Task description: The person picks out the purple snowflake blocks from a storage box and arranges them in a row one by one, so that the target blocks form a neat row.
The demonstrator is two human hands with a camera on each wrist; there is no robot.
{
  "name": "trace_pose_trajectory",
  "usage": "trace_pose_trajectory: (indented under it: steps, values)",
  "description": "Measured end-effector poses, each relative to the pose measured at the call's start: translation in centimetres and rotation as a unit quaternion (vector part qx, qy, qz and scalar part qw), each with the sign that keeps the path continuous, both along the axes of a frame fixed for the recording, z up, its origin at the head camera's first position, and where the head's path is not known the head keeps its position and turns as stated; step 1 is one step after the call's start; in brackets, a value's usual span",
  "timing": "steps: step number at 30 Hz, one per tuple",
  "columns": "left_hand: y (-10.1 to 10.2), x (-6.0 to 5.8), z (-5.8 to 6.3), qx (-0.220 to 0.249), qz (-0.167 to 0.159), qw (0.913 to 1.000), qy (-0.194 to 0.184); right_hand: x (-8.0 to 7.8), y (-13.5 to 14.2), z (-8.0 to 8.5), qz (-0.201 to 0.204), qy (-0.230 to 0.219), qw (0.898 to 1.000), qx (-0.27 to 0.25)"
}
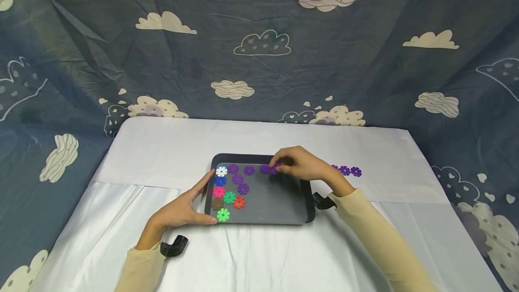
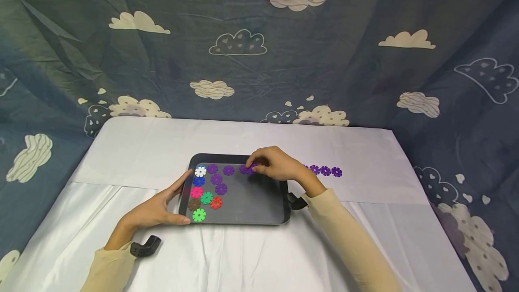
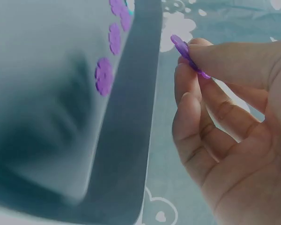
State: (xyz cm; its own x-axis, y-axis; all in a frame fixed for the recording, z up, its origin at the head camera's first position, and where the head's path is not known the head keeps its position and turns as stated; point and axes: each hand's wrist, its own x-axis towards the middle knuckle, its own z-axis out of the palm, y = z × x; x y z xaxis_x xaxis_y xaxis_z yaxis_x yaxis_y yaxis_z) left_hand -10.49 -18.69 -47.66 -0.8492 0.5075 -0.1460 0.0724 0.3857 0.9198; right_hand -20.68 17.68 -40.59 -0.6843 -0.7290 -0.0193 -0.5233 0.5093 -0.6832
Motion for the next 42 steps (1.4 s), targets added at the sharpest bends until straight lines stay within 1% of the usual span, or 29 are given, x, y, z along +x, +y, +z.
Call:
trace_pose_trajectory:
  steps: [3, 10, 12, 16, 19, 22, 28, 35, 40, 42]
  values:
    - [0.1, -0.1, -0.1, -0.001, 0.0, 1.0, -0.002, 0.1, 1.0, 0.1, -0.015, -0.001, 1.0, -0.017]
    - [0.0, -0.1, -0.1, -0.005, 0.004, 1.0, -0.003, 0.3, 3.0, 0.0, -0.05, 0.002, 0.998, -0.03]
    - [0.1, -0.1, -0.1, -0.004, 0.004, 1.0, -0.004, 0.4, 3.5, 0.0, -0.062, -0.003, 0.997, -0.035]
    - [0.2, -0.1, -0.1, -0.002, 0.004, 1.0, -0.006, 0.5, 4.7, -0.2, -0.092, -0.03, 0.994, -0.052]
    - [0.2, -0.1, -0.1, -0.002, 0.006, 1.0, -0.008, 0.6, 5.9, -0.6, -0.119, -0.057, 0.989, -0.068]
    - [0.1, -0.1, 0.0, -0.001, 0.006, 1.0, -0.007, 0.6, 7.1, -1.0, -0.147, -0.075, 0.983, -0.082]
    - [0.0, -0.1, 0.0, 0.002, 0.004, 1.0, -0.006, 0.8, 9.3, -1.6, -0.191, -0.065, 0.976, -0.084]
    - [0.0, -0.2, 0.1, -0.001, 0.003, 1.0, -0.004, 0.9, 11.3, -1.6, -0.219, -0.042, 0.971, -0.084]
    - [0.0, -0.1, 0.1, -0.002, 0.004, 1.0, -0.005, 1.2, 13.2, -1.6, -0.249, -0.034, 0.964, -0.091]
    - [0.0, -0.1, 0.1, -0.003, 0.006, 0.9999, -0.009, 1.4, 13.9, -1.8, -0.266, -0.032, 0.959, -0.09]
